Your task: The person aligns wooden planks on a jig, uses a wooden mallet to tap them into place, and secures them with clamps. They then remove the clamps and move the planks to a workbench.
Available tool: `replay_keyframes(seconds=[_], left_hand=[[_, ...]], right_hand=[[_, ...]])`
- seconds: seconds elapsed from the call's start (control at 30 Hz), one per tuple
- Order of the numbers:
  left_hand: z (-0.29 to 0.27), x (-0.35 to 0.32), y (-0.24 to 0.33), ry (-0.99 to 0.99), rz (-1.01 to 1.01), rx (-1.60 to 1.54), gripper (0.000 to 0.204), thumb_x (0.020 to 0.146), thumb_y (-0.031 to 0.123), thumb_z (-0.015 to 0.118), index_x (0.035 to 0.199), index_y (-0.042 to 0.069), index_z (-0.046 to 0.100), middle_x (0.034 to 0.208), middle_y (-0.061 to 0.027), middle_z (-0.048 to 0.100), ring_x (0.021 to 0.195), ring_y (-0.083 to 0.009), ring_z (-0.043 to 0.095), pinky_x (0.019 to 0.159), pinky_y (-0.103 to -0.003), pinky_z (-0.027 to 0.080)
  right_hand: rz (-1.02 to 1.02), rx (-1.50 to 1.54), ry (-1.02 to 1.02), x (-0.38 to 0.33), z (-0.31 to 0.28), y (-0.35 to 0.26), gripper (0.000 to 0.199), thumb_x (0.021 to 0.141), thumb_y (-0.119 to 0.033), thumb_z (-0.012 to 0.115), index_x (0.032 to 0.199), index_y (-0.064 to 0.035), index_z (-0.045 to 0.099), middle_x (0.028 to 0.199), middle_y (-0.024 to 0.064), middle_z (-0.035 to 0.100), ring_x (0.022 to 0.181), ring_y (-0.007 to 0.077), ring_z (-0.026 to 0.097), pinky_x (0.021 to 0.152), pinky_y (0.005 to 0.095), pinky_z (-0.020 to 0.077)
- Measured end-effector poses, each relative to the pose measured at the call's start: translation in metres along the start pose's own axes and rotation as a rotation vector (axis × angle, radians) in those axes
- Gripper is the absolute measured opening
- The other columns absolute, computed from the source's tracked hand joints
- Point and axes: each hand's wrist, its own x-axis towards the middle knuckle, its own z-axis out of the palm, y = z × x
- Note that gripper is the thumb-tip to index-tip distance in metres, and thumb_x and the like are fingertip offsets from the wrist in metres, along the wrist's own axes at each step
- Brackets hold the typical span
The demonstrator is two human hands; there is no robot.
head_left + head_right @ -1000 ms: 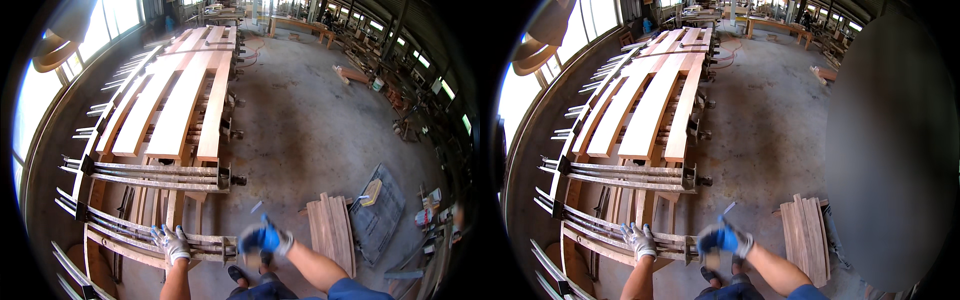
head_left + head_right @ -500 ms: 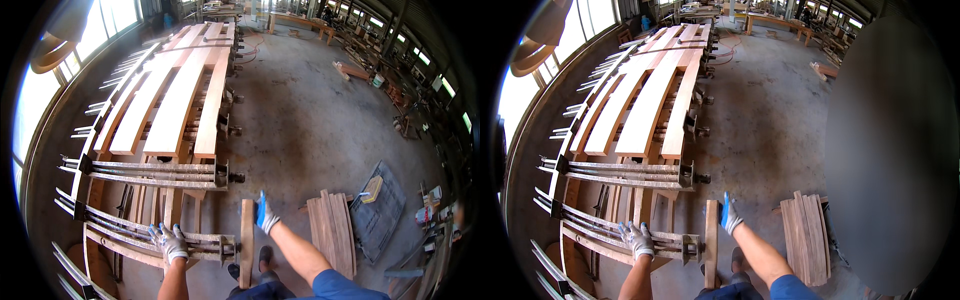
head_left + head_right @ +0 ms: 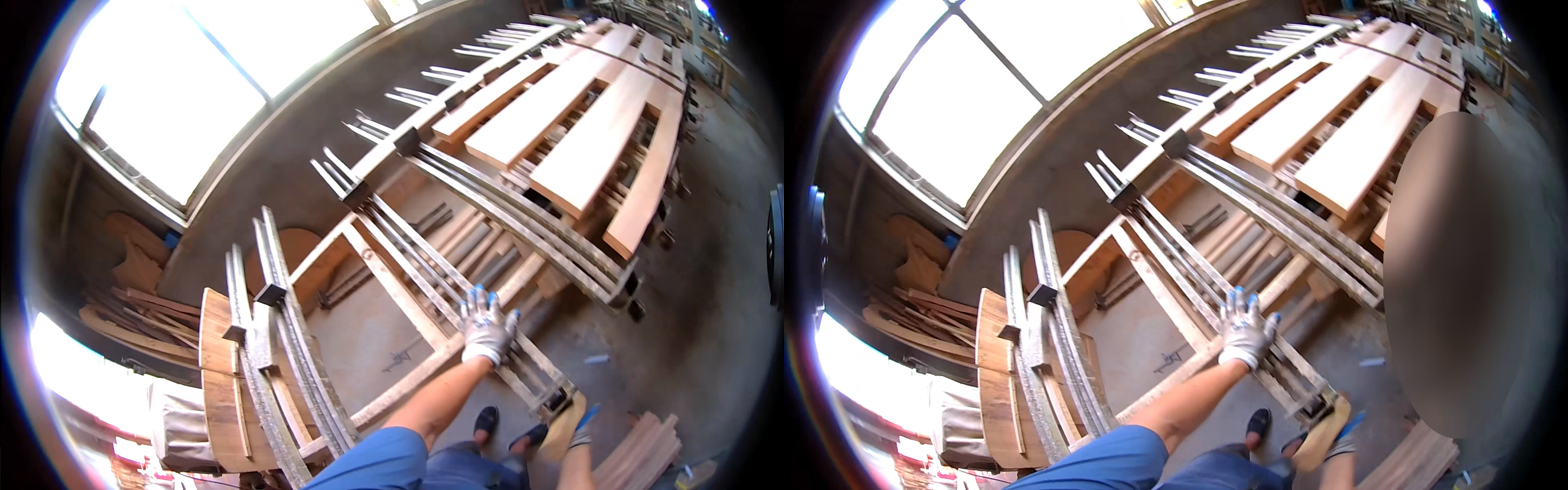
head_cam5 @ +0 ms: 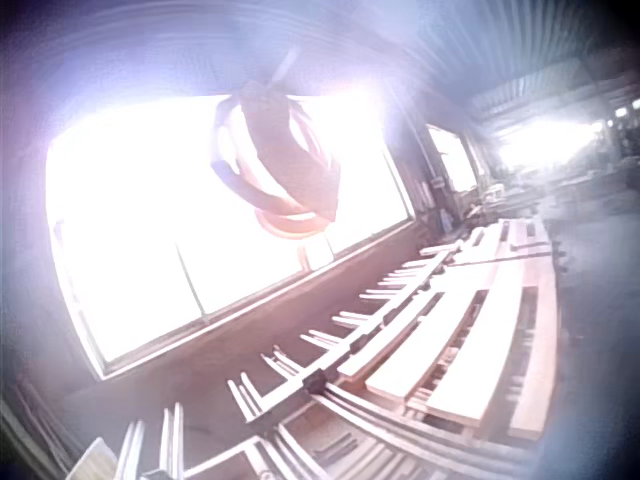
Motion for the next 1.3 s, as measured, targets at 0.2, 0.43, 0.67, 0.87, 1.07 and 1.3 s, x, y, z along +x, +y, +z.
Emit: replay_keyframes(seconds=[0.2,0.43,0.67,0.87,1.07,1.3], left_hand=[[0.004,-0.009,-0.006,-0.016,-0.046,0.018,0.08,0.1,0.06,0.049,0.155,0.002,0.044,0.168,-0.026,0.023,0.158,-0.0414,0.013,0.128,-0.053,0.008],[0.0,-0.006,0.009,-0.027,-0.044,0.004,0.079,0.1,0.06,0.048,0.154,0.003,0.046,0.168,-0.0245,0.023,0.158,-0.041,0.015,0.128,-0.053,0.009],[-0.004,-0.008,-0.002,-0.051,-0.054,0.082,0.079,0.101,0.061,0.048,0.155,0.004,0.045,0.168,-0.025,0.024,0.158,-0.041,0.015,0.128,-0.052,0.01],[0.001,-0.006,-0.006,-0.01,-0.04,0.056,0.079,0.1,0.062,0.047,0.154,0.003,0.046,0.168,-0.0239,0.025,0.158,-0.0406,0.015,0.128,-0.053,0.009],[0.032,-0.008,-0.019,0.145,0.001,-0.044,0.076,0.098,0.059,0.053,0.148,0.001,0.052,0.165,-0.0248,0.031,0.156,-0.0428,0.02,0.128,-0.057,0.009],[0.002,-0.004,0.011,0.024,0.015,0.036,0.075,0.101,0.055,0.051,0.151,-0.001,0.048,0.165,-0.0291,0.027,0.156,-0.0436,0.017,0.128,-0.052,0.013]], right_hand=[[-0.197,-0.444,-0.222,-0.07,0.191,-0.046,0.083,0.095,-0.08,0.041,0.101,-0.0022,0.068,0.101,0.0179,0.071,0.091,0.0343,0.068,0.086,0.0466,0.0561],[0.526,-0.217,-0.012,-0.166,0.07,0.063,0.093,0.09,-0.077,0.052,0.126,0.008,0.065,0.122,0.0228,0.068,0.114,0.0391,0.063,0.104,0.0561,0.0474],[-0.015,-0.141,0.079,0.004,0.065,-0.064,0.086,0.097,-0.076,0.038,0.137,-0.0029,0.061,0.134,0.0155,0.064,0.122,0.0353,0.058,0.112,0.0468,0.0418],[-0.03,-0.668,-0.702,-0.129,0.192,-0.027,0.076,0.099,-0.074,0.04,0.11,-0.0053,0.071,0.098,0.016,0.071,0.081,0.0295,0.067,0.077,0.0488,0.0573],[0.493,-0.031,-0.136,-0.12,0.032,0.076,0.056,0.094,-0.059,0.062,0.125,-0.012,0.06,0.109,0.0038,0.063,0.099,0.0226,0.06,0.092,0.0476,0.0516],[-0.037,-0.287,-0.067,-0.014,0.112,-0.072,0.09,0.094,-0.081,0.038,0.118,0.0,0.07,0.113,0.0207,0.073,0.107,0.0369,0.068,0.101,0.0463,0.0525]])
